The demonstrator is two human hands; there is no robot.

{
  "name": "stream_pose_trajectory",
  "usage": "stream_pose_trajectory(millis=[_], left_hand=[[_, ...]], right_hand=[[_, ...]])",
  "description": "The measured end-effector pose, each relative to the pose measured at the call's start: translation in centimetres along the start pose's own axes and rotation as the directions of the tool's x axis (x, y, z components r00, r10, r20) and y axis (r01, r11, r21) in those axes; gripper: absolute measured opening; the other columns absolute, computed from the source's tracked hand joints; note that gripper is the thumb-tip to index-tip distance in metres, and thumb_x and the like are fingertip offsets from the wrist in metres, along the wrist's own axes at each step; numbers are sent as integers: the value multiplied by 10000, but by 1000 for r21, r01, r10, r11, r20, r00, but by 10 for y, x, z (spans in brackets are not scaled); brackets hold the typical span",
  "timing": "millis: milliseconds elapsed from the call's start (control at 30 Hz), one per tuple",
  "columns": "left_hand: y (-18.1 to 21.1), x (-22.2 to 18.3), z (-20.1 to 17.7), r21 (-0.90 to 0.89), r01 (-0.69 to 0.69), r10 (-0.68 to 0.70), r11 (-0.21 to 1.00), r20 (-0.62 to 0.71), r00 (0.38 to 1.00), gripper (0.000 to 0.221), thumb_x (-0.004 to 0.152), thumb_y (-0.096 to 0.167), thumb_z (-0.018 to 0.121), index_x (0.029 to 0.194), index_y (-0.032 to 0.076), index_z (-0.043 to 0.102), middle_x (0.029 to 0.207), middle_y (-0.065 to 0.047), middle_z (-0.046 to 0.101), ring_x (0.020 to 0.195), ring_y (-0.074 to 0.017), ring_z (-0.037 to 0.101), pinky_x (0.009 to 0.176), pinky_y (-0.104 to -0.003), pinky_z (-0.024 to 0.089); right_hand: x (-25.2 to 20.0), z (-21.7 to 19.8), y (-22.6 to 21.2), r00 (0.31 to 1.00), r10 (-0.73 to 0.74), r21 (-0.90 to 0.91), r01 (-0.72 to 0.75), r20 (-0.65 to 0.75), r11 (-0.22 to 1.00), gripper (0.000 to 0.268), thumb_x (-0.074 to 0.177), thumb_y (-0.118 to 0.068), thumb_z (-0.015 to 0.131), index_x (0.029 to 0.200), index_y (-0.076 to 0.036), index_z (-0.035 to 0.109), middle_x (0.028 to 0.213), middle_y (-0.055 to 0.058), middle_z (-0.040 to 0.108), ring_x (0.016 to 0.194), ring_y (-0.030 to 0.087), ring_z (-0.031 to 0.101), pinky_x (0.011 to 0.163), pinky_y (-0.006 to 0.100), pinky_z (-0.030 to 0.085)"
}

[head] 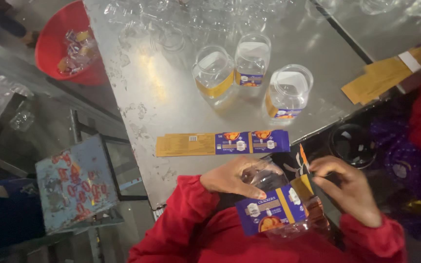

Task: The person applies labels to plastic containers by hand, removing backing from the labels and smoothing them onto the sides of clear plastic jars.

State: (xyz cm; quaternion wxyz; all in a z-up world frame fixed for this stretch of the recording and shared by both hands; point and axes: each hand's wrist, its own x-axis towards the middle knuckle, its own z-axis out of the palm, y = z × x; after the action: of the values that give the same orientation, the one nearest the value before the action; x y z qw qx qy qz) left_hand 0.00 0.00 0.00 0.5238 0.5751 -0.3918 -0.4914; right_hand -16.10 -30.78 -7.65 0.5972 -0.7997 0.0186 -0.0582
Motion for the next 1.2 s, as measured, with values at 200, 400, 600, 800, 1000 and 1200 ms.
stream_pose_trajectory(millis=[200,400,600,800,1000,1200], left_hand=[[-20,16,24,-507,-345,278,790,-205,938,561,920,62,764,1431,-27,549,1221,-50,678,1099,-103,654,960,-276,554],[-10,24,33,-396,-356,183,846,-412,893,539,908,42,746,1427,-18,613,795,63,537,695,-13,472,620,-194,383],[-3,33,35,-342,-424,131,839,-628,767,395,928,88,722,1300,-36,678,788,76,552,659,-5,442,574,-197,338],[-3,42,39,-167,-515,198,841,-790,580,331,917,62,733,1224,-56,700,923,74,676,683,4,464,587,-205,379],[-10,46,46,71,-383,264,921,-835,482,410,899,61,777,1282,-66,709,725,47,486,622,-1,379,557,-176,320],[-20,50,61,-193,-538,192,820,-793,578,462,906,12,778,1325,-88,613,957,13,615,763,-3,492,652,-185,427]], right_hand=[[-19,7,3,987,-115,100,105,108,989,329,681,118,762,889,-75,595,1329,129,670,1305,234,576,1029,344,466],[-34,24,72,897,10,221,98,-442,970,240,836,130,689,1007,-28,632,1131,69,743,994,120,702,857,271,584],[-35,43,96,831,-121,-41,117,-544,992,283,788,140,733,1034,6,697,948,102,743,841,127,707,744,287,583],[-47,77,74,913,-99,-60,81,-396,995,393,821,173,603,1090,-65,763,918,91,783,618,153,783,518,330,566],[-30,90,-17,665,-734,-625,518,-136,585,519,582,-178,836,1090,-278,799,1077,-140,567,1206,75,503,1180,444,386],[0,63,-59,584,-808,-710,601,77,367,360,650,-340,839,1003,-293,789,1288,-3,623,1260,297,471,1235,534,223]])
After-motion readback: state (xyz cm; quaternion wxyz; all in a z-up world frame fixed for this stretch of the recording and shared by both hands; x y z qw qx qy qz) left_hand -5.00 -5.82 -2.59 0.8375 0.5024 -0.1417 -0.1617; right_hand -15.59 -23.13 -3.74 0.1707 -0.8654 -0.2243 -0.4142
